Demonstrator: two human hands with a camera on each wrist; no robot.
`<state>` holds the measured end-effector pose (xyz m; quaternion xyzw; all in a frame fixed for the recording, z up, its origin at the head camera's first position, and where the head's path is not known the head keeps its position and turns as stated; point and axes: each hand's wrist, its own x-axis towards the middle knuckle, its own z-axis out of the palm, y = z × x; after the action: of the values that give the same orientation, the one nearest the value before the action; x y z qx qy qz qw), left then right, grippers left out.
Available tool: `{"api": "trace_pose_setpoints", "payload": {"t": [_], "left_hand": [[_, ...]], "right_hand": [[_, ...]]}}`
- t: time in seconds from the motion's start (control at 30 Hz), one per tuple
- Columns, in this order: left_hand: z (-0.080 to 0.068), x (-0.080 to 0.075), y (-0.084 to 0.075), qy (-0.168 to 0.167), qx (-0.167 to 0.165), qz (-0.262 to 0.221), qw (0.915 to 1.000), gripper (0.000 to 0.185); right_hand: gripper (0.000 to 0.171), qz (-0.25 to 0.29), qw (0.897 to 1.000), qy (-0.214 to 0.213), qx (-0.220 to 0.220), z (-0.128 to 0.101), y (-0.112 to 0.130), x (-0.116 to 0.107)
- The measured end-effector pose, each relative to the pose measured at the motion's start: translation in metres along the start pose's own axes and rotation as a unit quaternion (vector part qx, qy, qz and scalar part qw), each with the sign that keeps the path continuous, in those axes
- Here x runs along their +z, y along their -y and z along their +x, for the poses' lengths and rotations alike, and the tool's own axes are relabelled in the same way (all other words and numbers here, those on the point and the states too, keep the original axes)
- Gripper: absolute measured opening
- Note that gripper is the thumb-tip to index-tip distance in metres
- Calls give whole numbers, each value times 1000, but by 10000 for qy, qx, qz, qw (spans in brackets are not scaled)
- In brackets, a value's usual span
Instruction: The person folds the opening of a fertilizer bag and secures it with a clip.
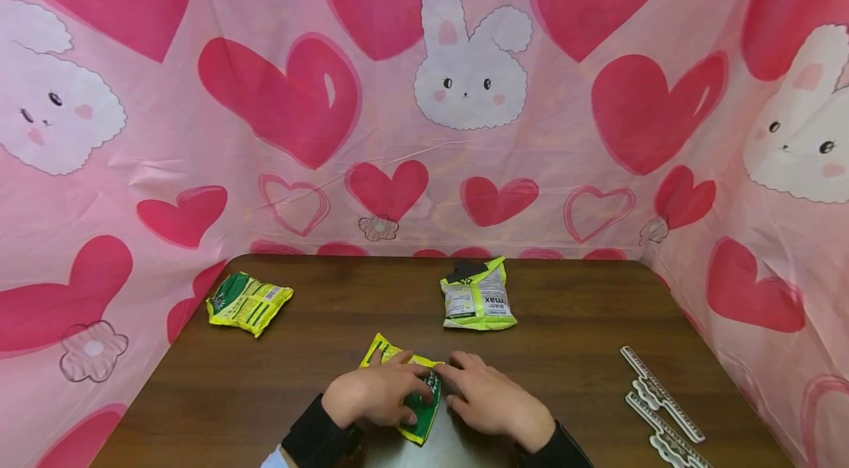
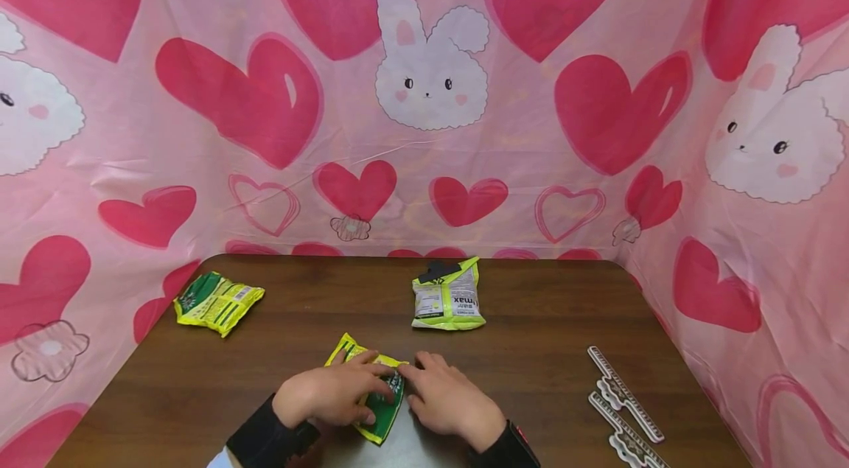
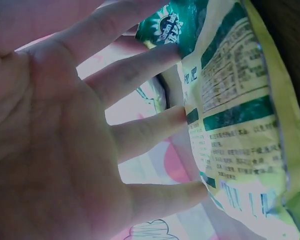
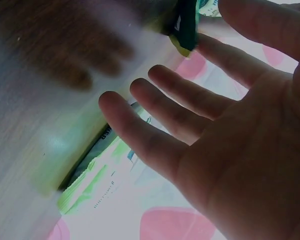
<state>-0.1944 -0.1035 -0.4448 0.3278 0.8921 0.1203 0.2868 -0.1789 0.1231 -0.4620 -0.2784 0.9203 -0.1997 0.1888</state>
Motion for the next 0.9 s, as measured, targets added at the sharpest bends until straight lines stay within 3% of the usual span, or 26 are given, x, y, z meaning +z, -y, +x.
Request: {"api": "trace_pose_setpoints", "payload": {"t": [0.1,0.2,0.33,0.43,0.5,0.7,0.9], "left_hand": [[-4,-4,-5,-113,90,-53,9999,31],[-7,-7,-7,-568,17,-40,9984,30],[-9,-6,-5,-1224,-665,71,9902,35],[-9,-5,-3,-1373,-1222,105,9829,41],[-9,-5,-2,-1376,-1359,65,9811,44],[-7,-6,1,-1218,-1152,82,9858,48],[-3,-3,5,-1122,-799,446,9895,49]], "right_hand": [[41,-86,9999,58,76,1,0,0],[39,-227,9997,102,79,2,0,2],[35,-376,9992,87,-69,2,2,4],[32,-395,9991,97,-147,1,4,5],[32,-379,9991,119,-164,1,6,5],[30,-350,9990,129,-253,-1,8,6],[13,-332,9980,162,-507,-2,11,6]]}}
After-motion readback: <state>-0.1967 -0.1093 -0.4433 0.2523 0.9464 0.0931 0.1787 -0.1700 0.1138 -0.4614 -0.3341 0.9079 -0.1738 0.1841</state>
